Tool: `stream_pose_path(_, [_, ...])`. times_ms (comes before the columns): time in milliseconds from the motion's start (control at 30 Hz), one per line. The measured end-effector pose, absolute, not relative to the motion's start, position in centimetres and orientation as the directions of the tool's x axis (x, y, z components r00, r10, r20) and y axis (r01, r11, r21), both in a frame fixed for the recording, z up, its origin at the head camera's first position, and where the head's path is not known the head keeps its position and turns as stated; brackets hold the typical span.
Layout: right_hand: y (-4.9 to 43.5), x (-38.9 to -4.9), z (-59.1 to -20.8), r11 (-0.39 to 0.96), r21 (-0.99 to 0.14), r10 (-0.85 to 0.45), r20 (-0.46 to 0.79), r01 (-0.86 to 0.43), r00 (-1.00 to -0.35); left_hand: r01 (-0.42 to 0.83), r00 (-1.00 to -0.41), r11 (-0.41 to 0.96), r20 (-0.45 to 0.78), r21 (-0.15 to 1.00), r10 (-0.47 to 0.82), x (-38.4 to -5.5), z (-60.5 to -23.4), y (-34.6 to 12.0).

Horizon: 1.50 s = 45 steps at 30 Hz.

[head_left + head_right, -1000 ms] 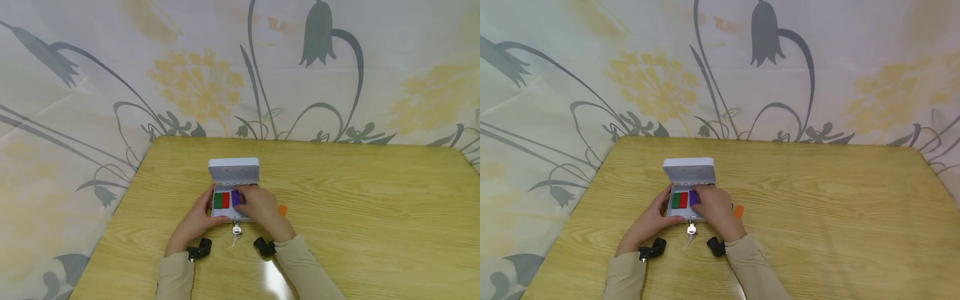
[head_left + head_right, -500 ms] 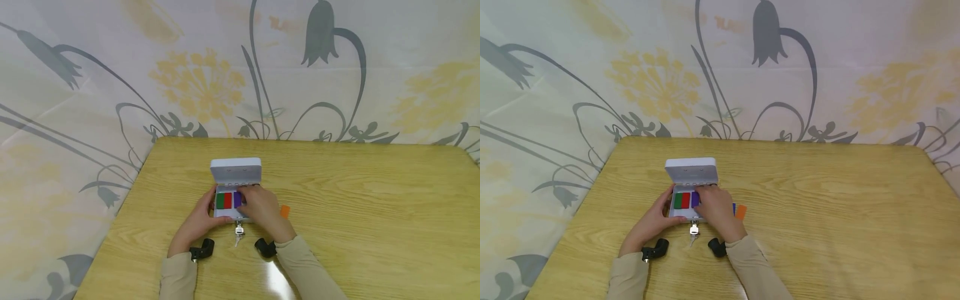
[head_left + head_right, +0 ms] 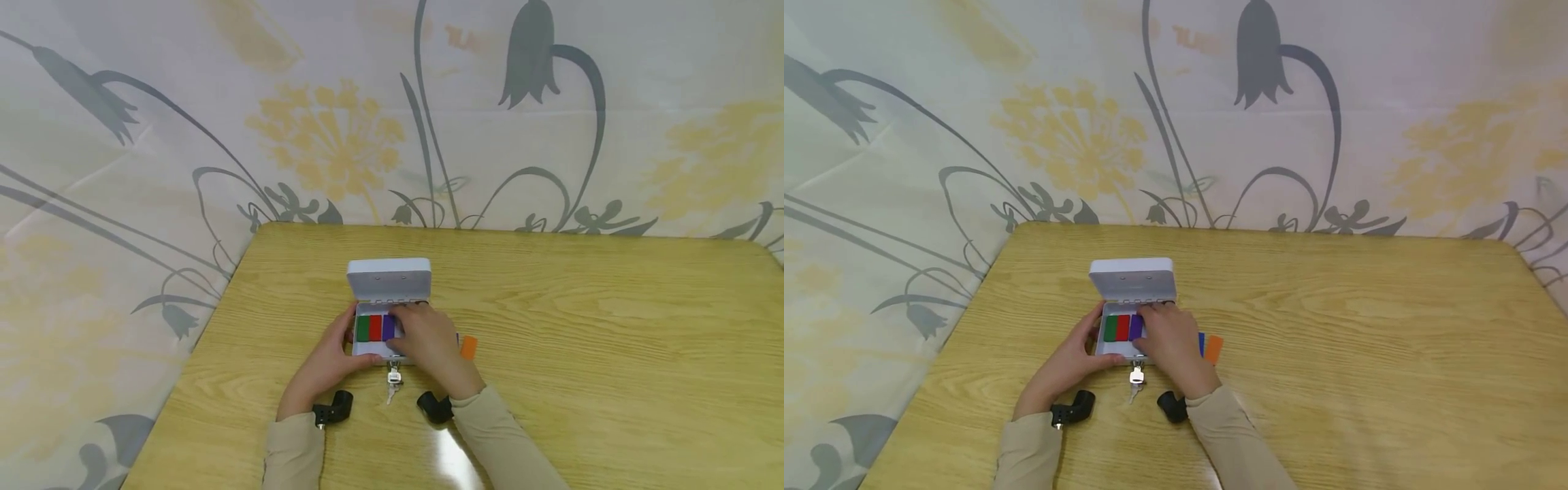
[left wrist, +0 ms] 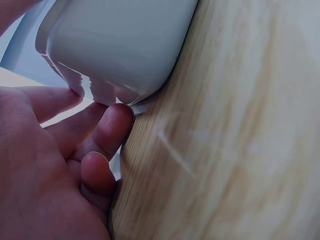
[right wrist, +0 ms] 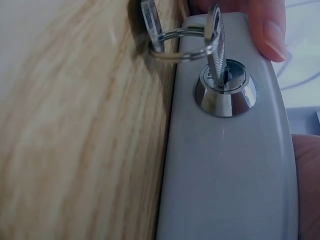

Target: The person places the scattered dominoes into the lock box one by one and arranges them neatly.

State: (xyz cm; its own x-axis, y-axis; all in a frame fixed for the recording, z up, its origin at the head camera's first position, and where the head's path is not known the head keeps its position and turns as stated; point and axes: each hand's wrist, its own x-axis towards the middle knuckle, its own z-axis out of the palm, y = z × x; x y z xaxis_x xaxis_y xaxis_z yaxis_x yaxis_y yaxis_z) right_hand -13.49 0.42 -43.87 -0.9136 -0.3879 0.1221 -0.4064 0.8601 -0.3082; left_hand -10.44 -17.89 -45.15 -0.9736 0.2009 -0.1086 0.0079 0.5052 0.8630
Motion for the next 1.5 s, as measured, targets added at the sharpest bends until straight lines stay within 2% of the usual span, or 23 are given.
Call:
stream_pose_path(500, [0.3,-13.3,-43.8,0.868,-0.262,-0.396,0.148,-0.422,-0.906,0.019,-0.972,0.509,-0.104,0.861,0.212,-10.4,-45.0,-18.0])
stream_pose_path(1067, [0.3,-13.3,-43.9,0.870,-0.271,-0.389,0.137,-0.412,-0.911,0.022,-0.970,0.496,-0.102,0.868,0.222,-10.2,-44.5,-17.8])
stream_pose_path(1267, [0.6,-13.4,-43.4,0.834,-0.361,-0.405,0.115,-0.418,-0.907,0.013,-0.964,0.488,-0.118,0.873,0.236,-9.3,-41.4,-17.0])
stream_pose_path(1500, [1.5,-14.0,-43.1,0.736,-0.544,-0.428,0.085,-0.402,-0.900,-0.011,-0.965,0.490,-0.137,0.872,0.223,-9.5,-41.9,-17.1])
